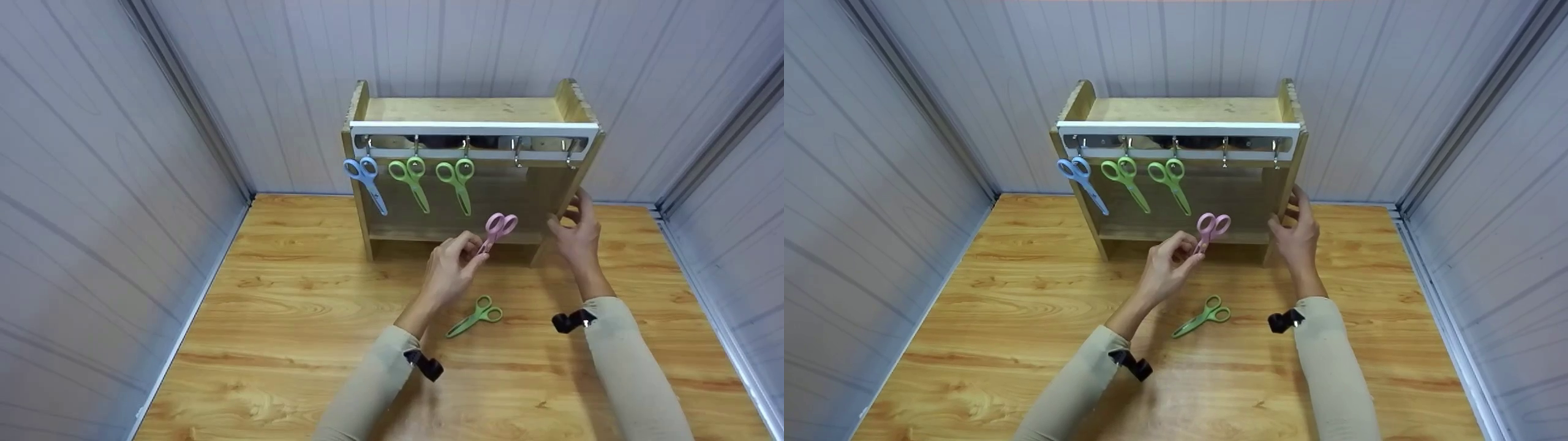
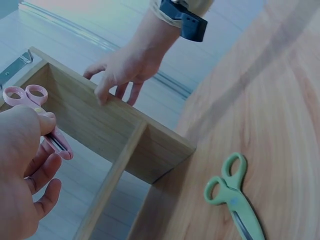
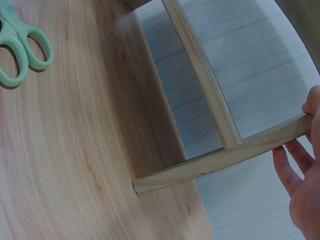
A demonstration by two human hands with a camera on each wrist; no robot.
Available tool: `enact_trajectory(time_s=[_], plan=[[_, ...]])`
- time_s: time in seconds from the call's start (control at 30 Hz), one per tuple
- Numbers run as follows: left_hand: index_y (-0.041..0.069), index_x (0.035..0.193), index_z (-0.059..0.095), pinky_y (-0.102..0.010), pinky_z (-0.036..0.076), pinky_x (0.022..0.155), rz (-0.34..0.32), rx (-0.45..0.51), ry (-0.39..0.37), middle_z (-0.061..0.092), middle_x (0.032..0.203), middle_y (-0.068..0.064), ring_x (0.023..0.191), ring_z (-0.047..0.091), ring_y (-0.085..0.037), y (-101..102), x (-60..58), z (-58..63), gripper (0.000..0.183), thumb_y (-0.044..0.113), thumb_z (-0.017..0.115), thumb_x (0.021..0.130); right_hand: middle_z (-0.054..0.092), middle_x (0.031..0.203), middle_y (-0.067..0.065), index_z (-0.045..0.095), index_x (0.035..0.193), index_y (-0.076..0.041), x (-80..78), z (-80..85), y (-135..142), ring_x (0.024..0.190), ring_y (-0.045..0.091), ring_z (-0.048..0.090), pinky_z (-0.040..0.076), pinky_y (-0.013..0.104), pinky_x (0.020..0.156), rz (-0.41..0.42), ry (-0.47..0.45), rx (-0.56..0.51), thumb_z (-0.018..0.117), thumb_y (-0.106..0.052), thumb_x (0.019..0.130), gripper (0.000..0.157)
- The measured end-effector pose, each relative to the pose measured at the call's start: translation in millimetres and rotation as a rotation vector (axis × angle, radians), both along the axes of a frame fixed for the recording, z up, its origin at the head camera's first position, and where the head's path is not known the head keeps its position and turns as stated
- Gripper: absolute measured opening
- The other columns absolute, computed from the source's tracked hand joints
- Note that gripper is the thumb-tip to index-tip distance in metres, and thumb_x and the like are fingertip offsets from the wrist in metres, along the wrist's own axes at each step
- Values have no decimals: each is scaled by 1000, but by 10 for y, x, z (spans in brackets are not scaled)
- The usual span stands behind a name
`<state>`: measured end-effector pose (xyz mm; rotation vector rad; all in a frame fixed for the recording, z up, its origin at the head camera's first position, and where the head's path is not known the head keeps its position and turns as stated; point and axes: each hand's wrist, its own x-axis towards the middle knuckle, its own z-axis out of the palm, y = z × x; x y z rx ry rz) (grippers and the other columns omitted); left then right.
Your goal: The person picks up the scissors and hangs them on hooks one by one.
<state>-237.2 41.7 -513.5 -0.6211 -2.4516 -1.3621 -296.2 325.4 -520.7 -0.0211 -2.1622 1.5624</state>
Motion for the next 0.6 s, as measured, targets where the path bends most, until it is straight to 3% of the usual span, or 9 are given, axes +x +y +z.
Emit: enact_trajectory(time_s=[0.3, 0.6], plan=[[11, 113, 75, -19, 52, 80, -3, 72, -16, 82, 97, -4, 90, 73, -22, 67, -41, 105, 15, 20, 82, 104, 62, 152, 19, 44, 171, -16, 13, -5, 4, 117, 12, 64, 57, 8, 83, 21, -31, 2, 71, -3, 103, 74], [10, 113, 75, -18, 48, 79, -17, 100, -7, 81, 94, -5, 85, 61, -7, 129, -70, 193, 15, 21, 82, 104, 60, 157, 19, 41, 173, -19, -12, -19, 14, 126, 25, 64, 56, 6, 84, 7, -65, 15, 70, -5, 105, 75]])
